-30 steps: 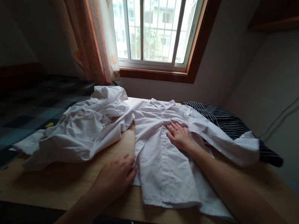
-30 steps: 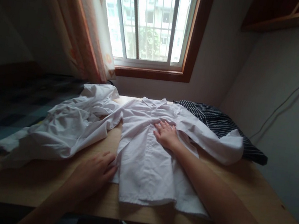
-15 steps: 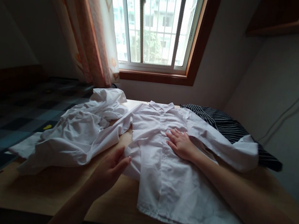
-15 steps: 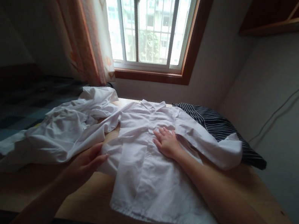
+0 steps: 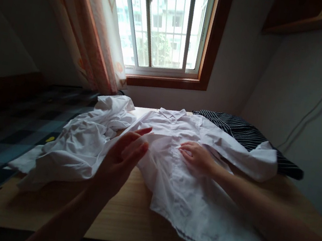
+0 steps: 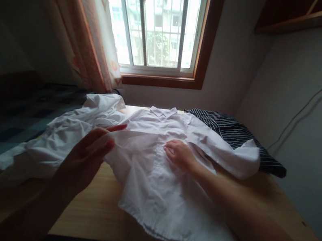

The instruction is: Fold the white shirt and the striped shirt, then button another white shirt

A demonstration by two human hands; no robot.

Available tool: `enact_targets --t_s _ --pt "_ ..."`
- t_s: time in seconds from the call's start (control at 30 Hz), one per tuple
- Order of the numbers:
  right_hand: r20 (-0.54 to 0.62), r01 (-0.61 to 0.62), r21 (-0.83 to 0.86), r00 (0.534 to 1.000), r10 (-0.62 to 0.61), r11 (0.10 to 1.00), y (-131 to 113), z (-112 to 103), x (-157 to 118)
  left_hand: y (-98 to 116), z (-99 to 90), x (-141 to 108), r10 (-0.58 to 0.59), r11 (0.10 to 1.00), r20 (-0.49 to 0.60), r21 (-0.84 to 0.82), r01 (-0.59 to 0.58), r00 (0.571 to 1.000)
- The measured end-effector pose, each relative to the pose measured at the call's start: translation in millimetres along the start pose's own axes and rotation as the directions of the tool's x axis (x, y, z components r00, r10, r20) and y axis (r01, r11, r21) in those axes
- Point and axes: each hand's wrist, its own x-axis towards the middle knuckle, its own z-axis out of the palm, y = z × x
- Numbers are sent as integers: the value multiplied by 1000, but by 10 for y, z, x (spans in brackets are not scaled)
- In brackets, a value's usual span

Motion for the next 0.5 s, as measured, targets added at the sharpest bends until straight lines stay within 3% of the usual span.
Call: enact_targets --t_s 0.07,0.13,0.2,0.27,0.37,0.43,0.5 --pt "7 -62 151 998 62 987 -69 -40 -41 63 106 -56 67 996 227 41 -78 972" --pt "88 -144 292 988 124 945 -135 -66 -97 28 241 -161 115 981 472 85 -175 874" --pt "192 -222 359 968 161 907 -192 -74 -162 -104 375 -289 178 949 602 105 -297 779" --pt "254 -267 336 949 186 903 -238 -66 -225 -284 477 -408 222 888 681 156 -433 698" --pt "255 -256 241 947 193 936 -280 -33 -287 -478 532 -521 227 795 757 220 -566 613" --pt "238 -227 187 955 180 956 -294 -6 -309 -496 503 -544 224 779 782 215 -589 582" --pt "220 -209 148 960 174 967 -309 17 -324 -447 429 -532 236 791 767 205 -576 597"
